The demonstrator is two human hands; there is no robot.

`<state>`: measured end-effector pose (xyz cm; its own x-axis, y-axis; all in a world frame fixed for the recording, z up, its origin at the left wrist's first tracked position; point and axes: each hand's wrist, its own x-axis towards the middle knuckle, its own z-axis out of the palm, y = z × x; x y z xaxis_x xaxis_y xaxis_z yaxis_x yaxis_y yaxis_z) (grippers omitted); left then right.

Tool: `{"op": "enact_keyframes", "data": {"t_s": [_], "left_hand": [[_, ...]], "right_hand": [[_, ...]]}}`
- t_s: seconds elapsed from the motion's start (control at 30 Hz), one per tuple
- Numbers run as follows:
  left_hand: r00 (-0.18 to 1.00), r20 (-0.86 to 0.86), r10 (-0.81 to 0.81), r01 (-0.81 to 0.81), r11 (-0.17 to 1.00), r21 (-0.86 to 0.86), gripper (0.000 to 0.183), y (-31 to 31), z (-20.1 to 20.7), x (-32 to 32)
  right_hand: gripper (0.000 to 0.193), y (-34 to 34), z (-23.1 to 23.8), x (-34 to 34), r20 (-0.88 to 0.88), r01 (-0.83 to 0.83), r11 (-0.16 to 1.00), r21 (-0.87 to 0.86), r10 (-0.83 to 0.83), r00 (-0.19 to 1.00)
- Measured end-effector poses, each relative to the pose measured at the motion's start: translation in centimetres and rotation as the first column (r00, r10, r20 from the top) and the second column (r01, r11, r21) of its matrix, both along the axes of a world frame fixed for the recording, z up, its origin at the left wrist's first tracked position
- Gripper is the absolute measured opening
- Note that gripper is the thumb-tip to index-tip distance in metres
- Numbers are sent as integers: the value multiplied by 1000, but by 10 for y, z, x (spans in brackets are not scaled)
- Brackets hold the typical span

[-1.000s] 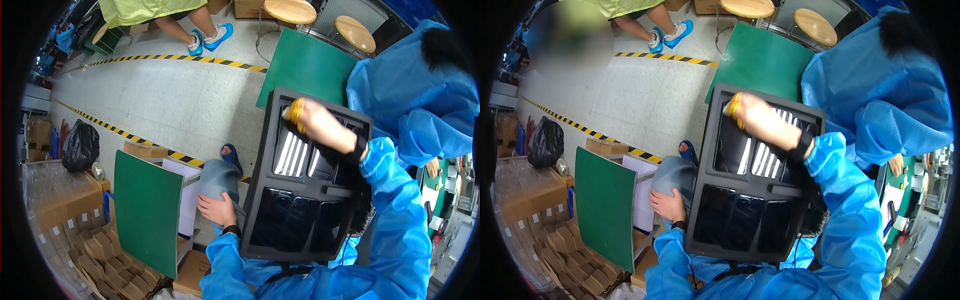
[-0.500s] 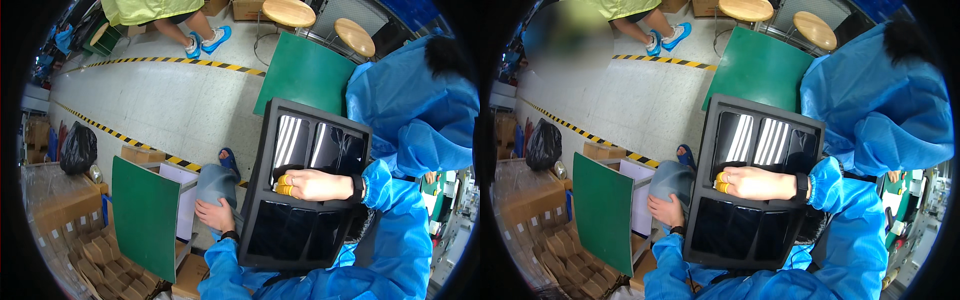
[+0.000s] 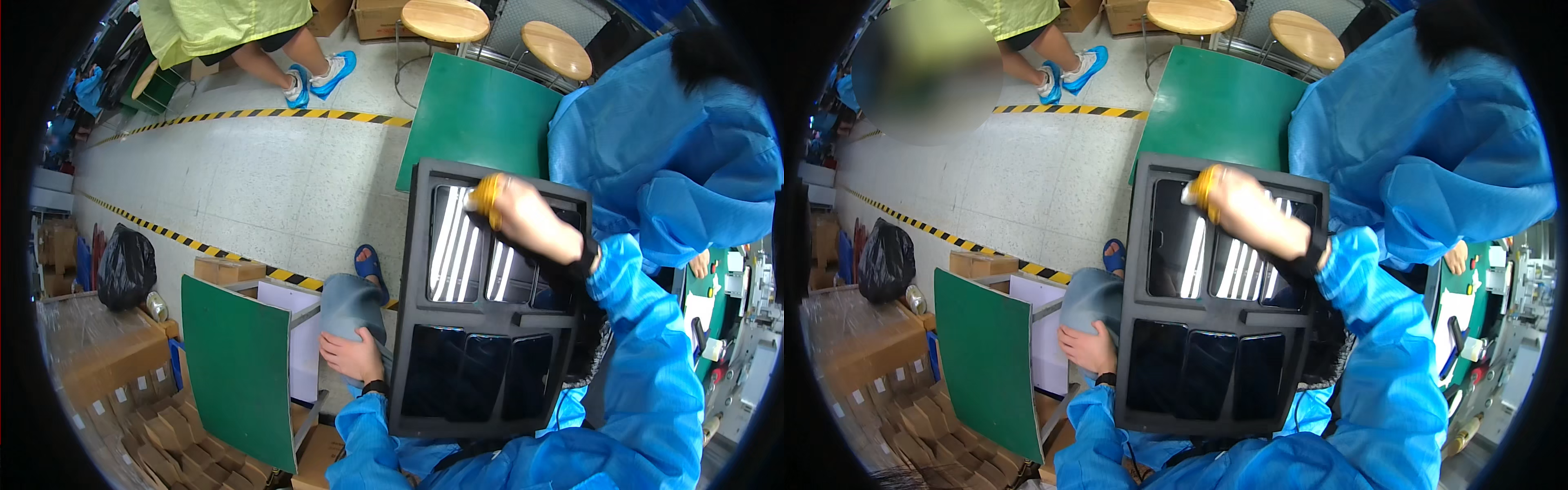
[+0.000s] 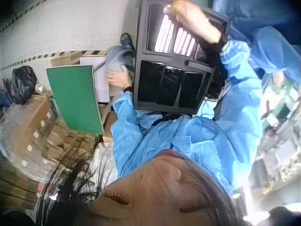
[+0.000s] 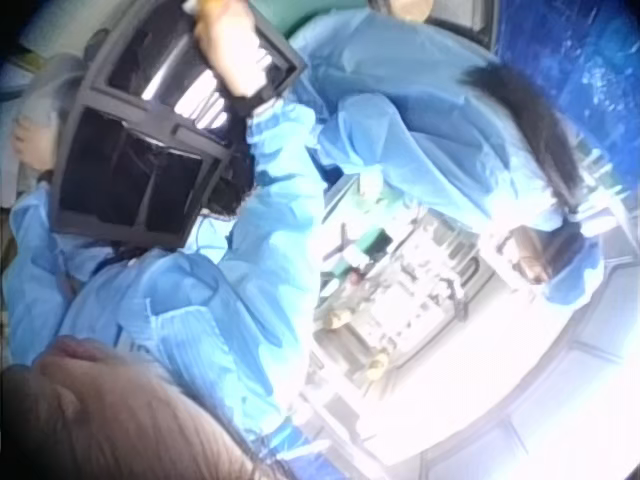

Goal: The recorder is cleaning multiple electronic screens in a tray using a cloth in a factory setting.

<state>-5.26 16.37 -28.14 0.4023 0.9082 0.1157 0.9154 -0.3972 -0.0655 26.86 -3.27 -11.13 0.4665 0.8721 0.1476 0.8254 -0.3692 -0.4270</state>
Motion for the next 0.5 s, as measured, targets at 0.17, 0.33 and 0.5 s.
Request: {"op": "enact_keyframes", "data": {"t_s": [0.17, 0.33, 0.5], "left_hand": [[999, 16, -30, 31, 999, -37, 71, -4, 1, 5], [996, 75, -57, 66, 991, -117, 64, -5, 8, 7], [993, 54, -107, 116, 974, -195, 59, -6, 10, 11]], "right_hand": [[17, -6, 13, -18, -262, -8, 996, 87, 30, 965], [13, -52, 18, -81, -213, -379, 924, -57, 359, 909], [27, -60, 10, -67, -41, -336, 933, -130, 333, 942]]}}
